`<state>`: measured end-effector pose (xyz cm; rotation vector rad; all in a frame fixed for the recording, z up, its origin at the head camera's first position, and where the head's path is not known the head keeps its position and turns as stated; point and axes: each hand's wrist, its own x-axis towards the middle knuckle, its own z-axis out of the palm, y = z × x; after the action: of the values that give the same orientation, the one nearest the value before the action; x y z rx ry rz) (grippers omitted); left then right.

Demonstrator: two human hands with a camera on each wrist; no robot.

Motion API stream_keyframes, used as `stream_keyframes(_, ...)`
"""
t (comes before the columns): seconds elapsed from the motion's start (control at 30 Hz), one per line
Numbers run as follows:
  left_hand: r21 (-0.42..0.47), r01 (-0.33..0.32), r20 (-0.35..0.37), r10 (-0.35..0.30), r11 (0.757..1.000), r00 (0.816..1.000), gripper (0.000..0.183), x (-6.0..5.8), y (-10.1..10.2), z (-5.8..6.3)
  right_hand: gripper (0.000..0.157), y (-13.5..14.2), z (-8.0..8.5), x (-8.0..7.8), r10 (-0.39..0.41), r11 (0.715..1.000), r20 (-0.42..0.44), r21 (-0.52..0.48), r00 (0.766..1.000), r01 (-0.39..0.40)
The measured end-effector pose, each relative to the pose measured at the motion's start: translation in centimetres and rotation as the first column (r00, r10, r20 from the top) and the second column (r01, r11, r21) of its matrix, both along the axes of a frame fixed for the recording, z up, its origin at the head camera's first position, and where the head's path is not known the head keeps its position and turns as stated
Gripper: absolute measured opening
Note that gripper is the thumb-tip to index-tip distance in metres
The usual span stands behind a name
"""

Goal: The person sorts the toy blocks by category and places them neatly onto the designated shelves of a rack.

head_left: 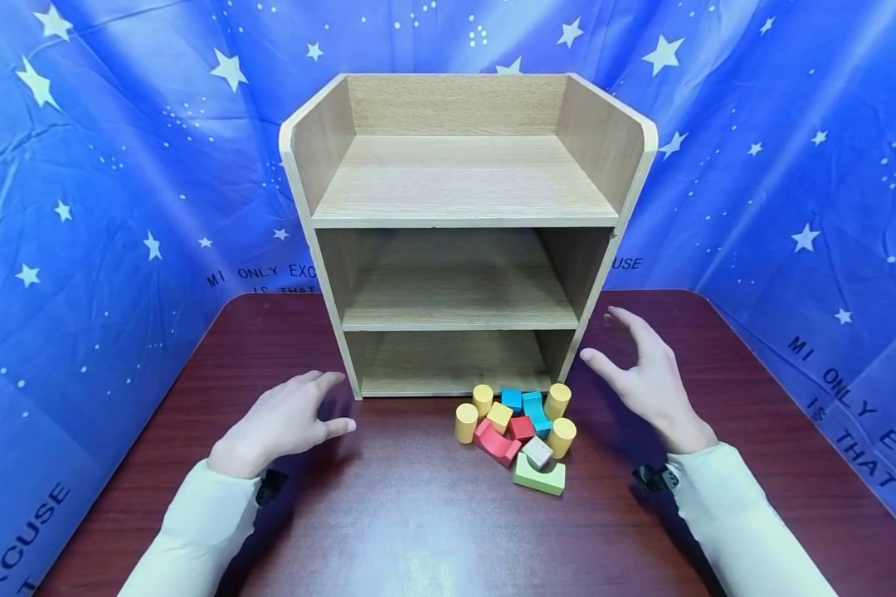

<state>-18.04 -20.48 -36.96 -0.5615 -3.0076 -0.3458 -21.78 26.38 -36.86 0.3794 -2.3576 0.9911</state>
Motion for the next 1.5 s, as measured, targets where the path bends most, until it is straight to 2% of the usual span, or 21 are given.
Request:
stream_keyframes(0.13, 0.008, 0.024, 0.018, -0.025, 1.0, 1.0, 0.071, 0.2, 0.5, -0.1, 0.067, -0.4, 0.2, -0.1, 0.001, 1.0, 0.023, -0.032, 1.0, 0.0)
stream_keyframes(0.4, 0.069, 0.076, -0.109, -0.068, 0.995, 0.992, 0.061, 0.2, 1.8, -0.1, 0.061, -1.0, 0.3, -0.5, -0.009, 0.997, 0.024, -0.071, 1.0, 0.011)
stream_keyframes(0.57, 0.071, 0.106, -0.146, -0.095, 0.992, 0.985, 0.06, 0.3, 2.3, -0.3, 0.059, -1.3, 0.5, -0.6, 0.003, 0.995, 0.041, -0.097, 0.999, 0.001)
stream_keyframes(0.97, 0.092, 0.132, -0.138, -0.118, 0.987, 0.983, 0.063, 0.5, 3.4, -1.0, 0.054, -1.9, 0.9, -1.0, 0.028, 0.991, 0.042, -0.134, 0.999, -0.022)
stream_keyframes(1.23, 0.114, 0.132, -0.155, -0.114, 0.985, 0.981, 0.064, 0.5, 4.2, -1.4, 0.051, -2.5, 1.5, -0.9, 0.049, 0.982, 0.083, -0.186, 0.995, -0.033)
stream_keyframes(1.5, 0.172, 0.132, -0.157, -0.105, 0.976, 0.982, 0.067, 0.4, 4.8, -2.0, 0.044, -4.4, 3.5, 0.6, 0.064, 0.98, 0.079, -0.194, 0.995, -0.048)
